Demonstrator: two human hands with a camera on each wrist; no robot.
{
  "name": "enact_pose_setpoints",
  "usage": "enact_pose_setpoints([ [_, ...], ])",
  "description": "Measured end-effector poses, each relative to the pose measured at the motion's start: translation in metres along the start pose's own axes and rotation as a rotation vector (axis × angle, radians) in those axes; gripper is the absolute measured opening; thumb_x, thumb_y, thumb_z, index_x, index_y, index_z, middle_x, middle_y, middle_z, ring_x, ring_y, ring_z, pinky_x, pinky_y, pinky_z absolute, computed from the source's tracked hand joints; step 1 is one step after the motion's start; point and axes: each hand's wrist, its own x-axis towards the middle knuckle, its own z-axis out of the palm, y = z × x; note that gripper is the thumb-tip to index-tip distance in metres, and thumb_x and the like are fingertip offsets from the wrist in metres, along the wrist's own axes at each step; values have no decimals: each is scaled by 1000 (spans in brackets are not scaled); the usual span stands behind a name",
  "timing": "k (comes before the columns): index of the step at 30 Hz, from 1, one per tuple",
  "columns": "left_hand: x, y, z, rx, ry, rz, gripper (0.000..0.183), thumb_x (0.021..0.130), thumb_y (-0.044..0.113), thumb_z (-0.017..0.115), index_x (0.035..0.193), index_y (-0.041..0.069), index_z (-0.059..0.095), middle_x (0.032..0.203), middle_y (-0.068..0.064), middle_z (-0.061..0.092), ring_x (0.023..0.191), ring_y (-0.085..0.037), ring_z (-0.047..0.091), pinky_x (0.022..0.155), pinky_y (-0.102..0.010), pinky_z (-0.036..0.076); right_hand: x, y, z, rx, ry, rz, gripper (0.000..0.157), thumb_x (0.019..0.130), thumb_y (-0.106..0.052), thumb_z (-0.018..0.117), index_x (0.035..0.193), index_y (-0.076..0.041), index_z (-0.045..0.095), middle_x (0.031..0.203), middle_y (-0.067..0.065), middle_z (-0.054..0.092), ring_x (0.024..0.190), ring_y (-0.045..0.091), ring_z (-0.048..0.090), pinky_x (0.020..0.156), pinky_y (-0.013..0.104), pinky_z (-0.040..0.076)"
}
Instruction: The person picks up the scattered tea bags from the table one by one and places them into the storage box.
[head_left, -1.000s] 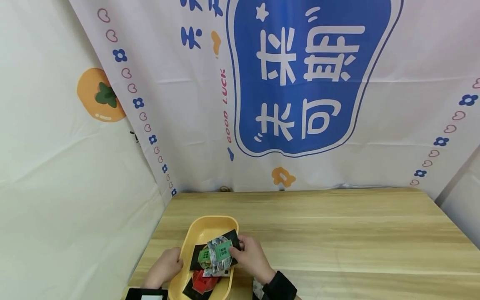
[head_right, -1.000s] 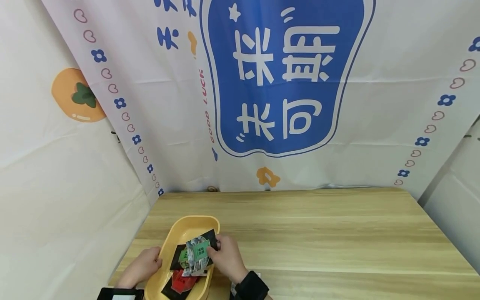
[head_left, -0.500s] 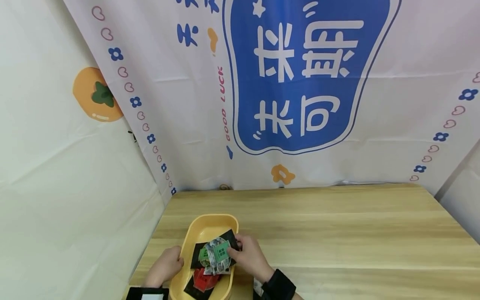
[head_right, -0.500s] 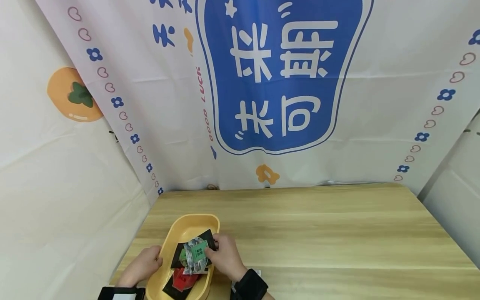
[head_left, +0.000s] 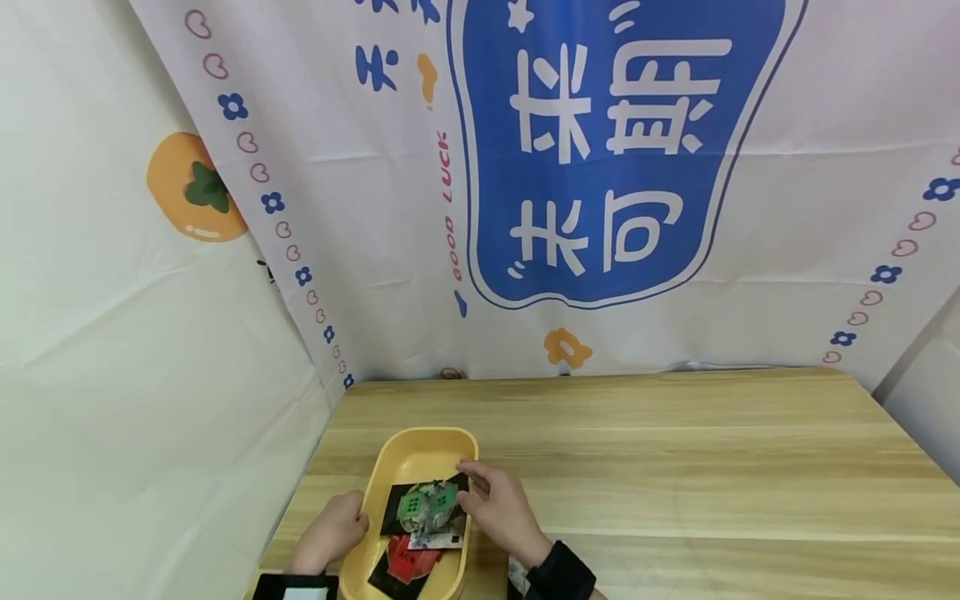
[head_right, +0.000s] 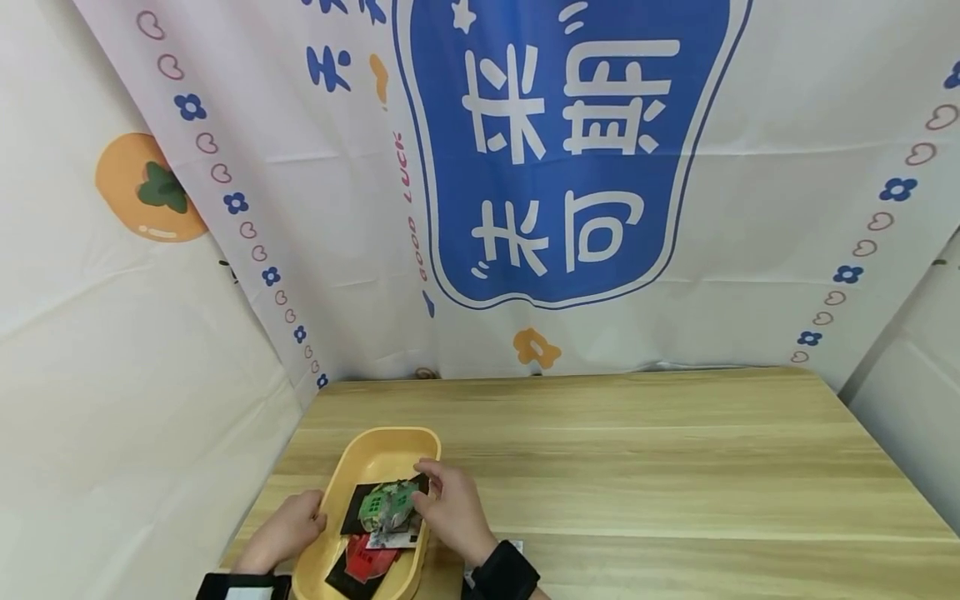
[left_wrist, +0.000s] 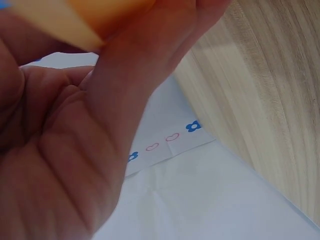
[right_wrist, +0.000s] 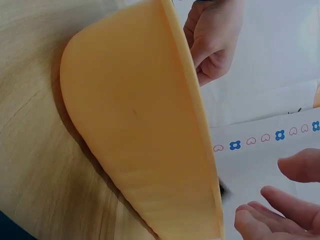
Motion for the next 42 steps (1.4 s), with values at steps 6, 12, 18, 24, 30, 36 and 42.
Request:
enact_pose_setpoints([
  [6, -1, -3, 0, 39, 8, 29, 9, 79, -7, 52, 75, 1, 54, 58, -4, 47, 51, -16, 46, 48, -31, 42, -3, 1, -6, 10, -1, 13, 39, 95, -4, 53, 133, 0, 49, 143, 26, 44, 132, 38, 41, 108, 47, 37],
  [12, -1, -1, -3, 32, -7, 27, 9, 80, -7, 50, 77, 0, 55, 59, -5, 49, 52, -17, 48, 49, -31, 44, -7, -7, -19, -41, 36, 14, 39, 95, -7, 53, 134, -2, 49, 139, 25, 49, 130, 37, 44, 106, 45, 39],
  [18, -2, 2, -4, 22, -7, 32, 10, 79, -8, 49, 79, -1, 56, 59, -5, 51, 53, -17, 49, 49, -32, 45, -18, -14, -39, -173, 44, -5, 43, 92, -13, 60, 133, -2, 51, 136, 23, 53, 125, 37, 49, 101, 49, 44],
  [24, -1, 6, -5, 8, -14, -8, 11, 81, -7, 50, 81, -1, 59, 61, -6, 54, 53, -16, 53, 48, -31, 48, -34, -14, -60, -383, 13, 0, 47, 89, -19, 64, 132, -6, 53, 134, 20, 55, 123, 37, 50, 95, 52, 47],
  [30, 0, 7, -5, 9, -13, -17, 10, 81, -7, 50, 81, -1, 58, 61, -5, 53, 52, -16, 52, 48, -31, 48, -50, -8, -69, -567, -13, -1, 51, 81, -16, 71, 125, 2, 56, 127, 23, 59, 117, 40, 54, 90, 57, 47],
  [36, 0, 1, -2, 24, -22, 0, 9, 80, -7, 50, 78, 0, 55, 59, -5, 48, 52, -17, 47, 49, -31, 43, -62, 10, -68, -653, -106, 76, 60, 72, -17, 78, 124, 4, 56, 127, 25, 58, 115, 46, 52, 92, 62, 43],
  [42, 0, 1, -3, 5, -35, -3, 9, 81, -7, 48, 79, -1, 55, 59, -5, 47, 52, -17, 46, 48, -31, 42, -68, 24, -62, -758, -137, 120, 66, 67, -24, 82, 122, 4, 58, 125, 26, 58, 114, 46, 50, 92, 60, 44],
])
